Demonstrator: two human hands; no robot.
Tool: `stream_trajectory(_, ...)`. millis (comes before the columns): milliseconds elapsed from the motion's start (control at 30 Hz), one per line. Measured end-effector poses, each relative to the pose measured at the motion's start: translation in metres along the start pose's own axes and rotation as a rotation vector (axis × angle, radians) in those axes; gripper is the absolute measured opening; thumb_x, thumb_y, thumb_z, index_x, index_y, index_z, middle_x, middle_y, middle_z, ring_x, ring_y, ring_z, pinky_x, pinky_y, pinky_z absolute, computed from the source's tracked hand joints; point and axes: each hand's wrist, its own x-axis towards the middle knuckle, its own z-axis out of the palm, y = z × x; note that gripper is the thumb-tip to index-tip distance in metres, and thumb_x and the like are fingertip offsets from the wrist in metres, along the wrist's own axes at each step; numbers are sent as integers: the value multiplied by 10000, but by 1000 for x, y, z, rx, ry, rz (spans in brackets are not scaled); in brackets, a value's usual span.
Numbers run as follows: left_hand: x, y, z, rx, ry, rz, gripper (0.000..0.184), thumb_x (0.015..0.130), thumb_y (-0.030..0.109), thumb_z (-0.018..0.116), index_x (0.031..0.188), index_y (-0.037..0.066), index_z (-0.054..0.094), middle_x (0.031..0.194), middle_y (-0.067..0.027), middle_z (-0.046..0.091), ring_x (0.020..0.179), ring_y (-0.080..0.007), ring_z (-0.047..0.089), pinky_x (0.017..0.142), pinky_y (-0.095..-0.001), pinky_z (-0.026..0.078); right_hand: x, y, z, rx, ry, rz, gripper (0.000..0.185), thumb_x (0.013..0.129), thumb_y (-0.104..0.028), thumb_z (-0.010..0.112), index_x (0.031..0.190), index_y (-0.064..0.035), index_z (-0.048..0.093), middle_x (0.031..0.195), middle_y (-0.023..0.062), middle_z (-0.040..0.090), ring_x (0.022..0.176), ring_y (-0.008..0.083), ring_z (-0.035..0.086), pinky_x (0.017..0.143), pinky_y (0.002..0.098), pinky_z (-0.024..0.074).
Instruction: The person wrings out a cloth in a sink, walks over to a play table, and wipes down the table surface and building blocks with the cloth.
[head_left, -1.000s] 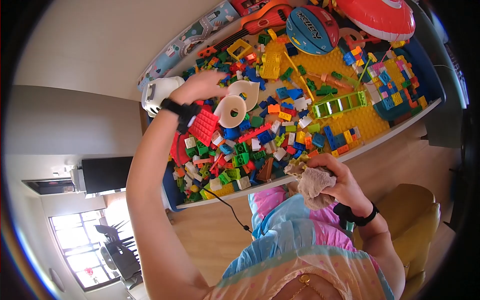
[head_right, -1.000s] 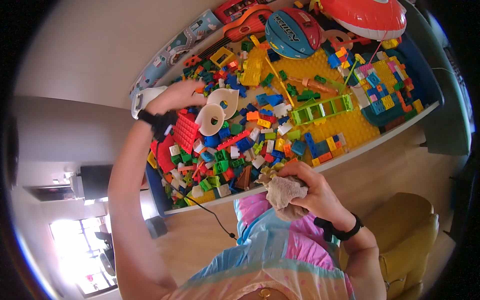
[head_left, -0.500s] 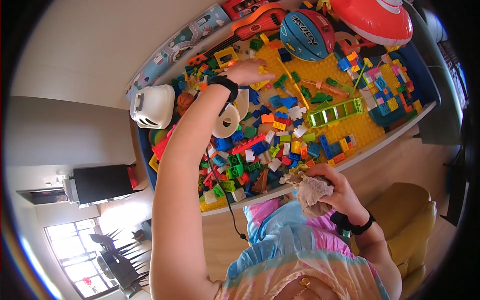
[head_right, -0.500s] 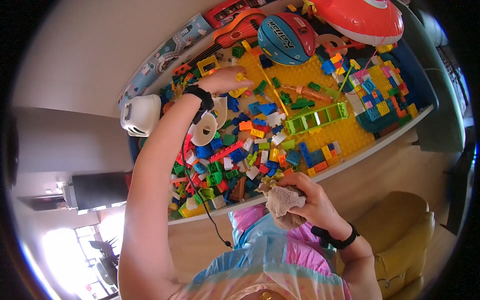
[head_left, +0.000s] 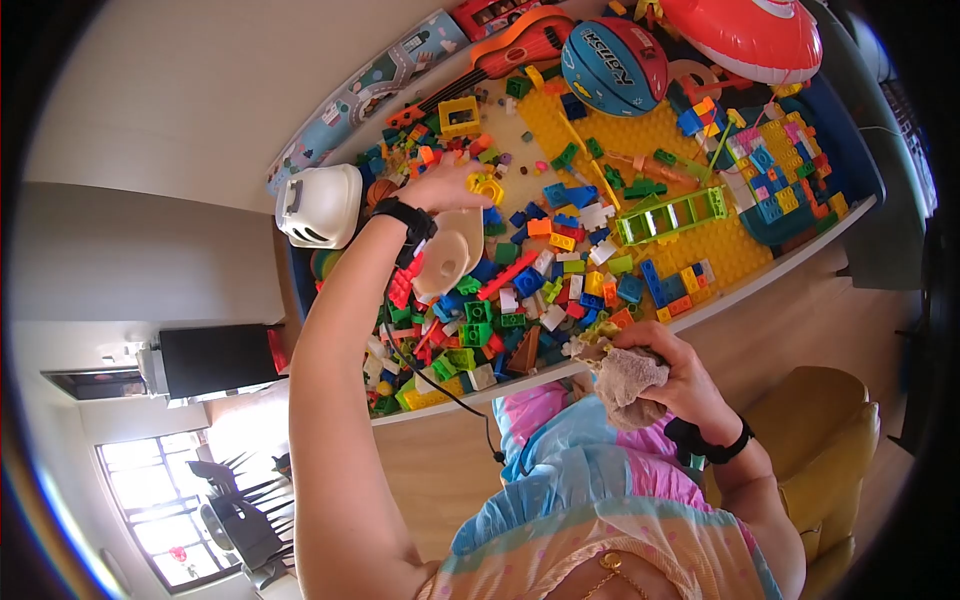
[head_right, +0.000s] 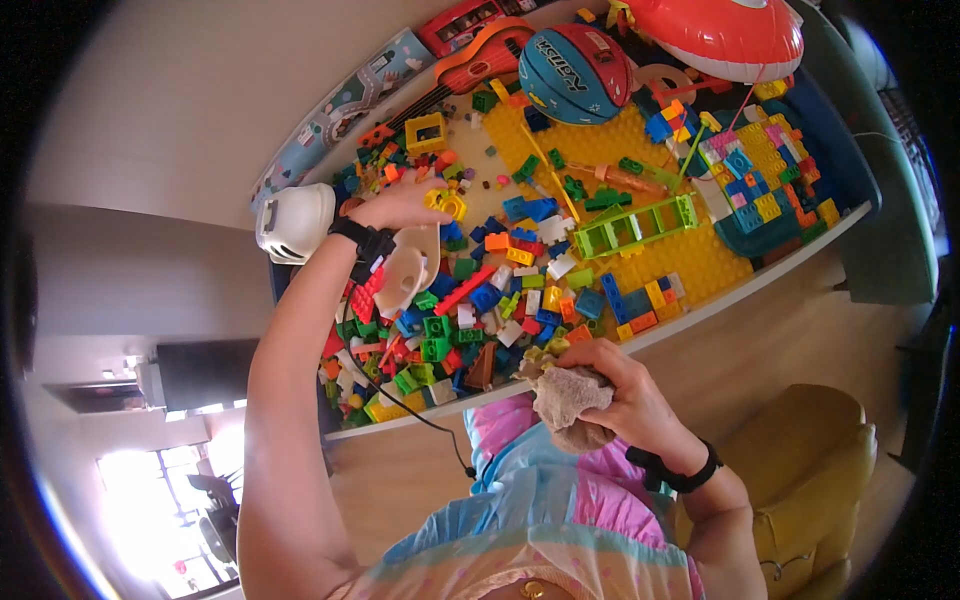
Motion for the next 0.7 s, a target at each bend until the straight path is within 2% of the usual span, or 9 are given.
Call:
stream_trajectory(67, -7, -15, 7, -8, -112, -60, 777, 745, 606, 585, 1347, 150, 403, 1305, -253, 365, 1183, -418, 427, 997, -418, 353, -1, -1, 0, 6, -3, -5, 446, 630, 5, 712, 1050, -34, 565, 1044, 110, 568, 1009, 266, 562, 883, 331, 426)
stream_trajectory(200, -16, -50, 15, 64, -141, -12, 742, 804, 629, 496, 1372, 163, 396, 1260, -228, 479, 1206, -364, 437, 1018, -384, 332, -1, -1, 0, 38, 5, -13, 442, 635, 20, 709, 1050, -32, 566, 1043, 106, 567, 1010, 254, 563, 884, 323, 425)
stream_trajectory(233, -24, -46, 9, 120, -88, 0, 675, 821, 580, 512, 1318, 127, 461, 1192, -194, 535, 1148, -335, 491, 968, -396, 379, 0, -1, 1, 38, 4, -15, 441, 636, 23, 708, 1050, -32, 566, 1043, 105, 567, 1010, 252, 563, 884, 321, 424)
stream_trajectory(333, -24, -23, -21, 142, 84, 34, 587, 828, 524, 535, 1231, 98, 531, 1147, -175, 551, 1064, -335, 536, 890, -419, 427, 6, -2, 4, 29, -9, 26, 440, 634, 24, 709, 1046, -28, 565, 1041, 105, 565, 1011, 249, 560, 887, 322, 421)
stream_trajectory(367, -11, -20, -23, 154, 153, 126, 499, 828, 470, 554, 1155, 93, 575, 1094, -162, 568, 992, -330, 562, 819, -434, 452, 9, -2, 6, 23, -19, 19, 441, 631, 26, 708, 1044, -27, 565, 1040, 105, 565, 1010, 250, 559, 888, 323, 420)
stream_trajectory(433, 23, -13, -14, 53, 295, 396, 512, 782, 431, 586, 1202, 139, 546, 1208, -145, 536, 1098, -312, 520, 874, -449, 446, 14, -5, 9, 9, -31, 8, 442, 624, 30, 705, 1040, -24, 564, 1037, 105, 564, 1008, 251, 556, 888, 324, 419)
stream_trajectory(533, 47, 9, -3, 357, 481, 517, 576, 783, 499, 604, 1221, 133, 524, 1247, -162, 479, 1154, -342, 466, 915, -439, 417, 18, -7, 12, -9, -28, 34, 443, 616, 32, 704, 1033, -22, 564, 1030, 105, 563, 1000, 255, 554, 886, 327, 420)
stream_trajectory(567, 48, 12, -5, 397, 352, 436, 629, 757, 523, 621, 1239, 137, 502, 1284, -153, 442, 1206, -349, 415, 962, -443, 387, 19, -8, 12, -24, -27, 43, 447, 613, 30, 706, 1033, -23, 563, 1025, 106, 562, 997, 260, 553, 884, 328, 421)
stream_trajectory(700, 71, -21, 5, 189, 194, 373, 603, 745, 546, 622, 1182, 138, 540, 1251, -151, 459, 1191, -340, 434, 973, -433, 375, 21, -7, 12, -42, -4, 58, 448, 615, 27, 707, 1035, -26, 560, 1030, 102, 563, 994, 257, 555, 878, 327, 425)
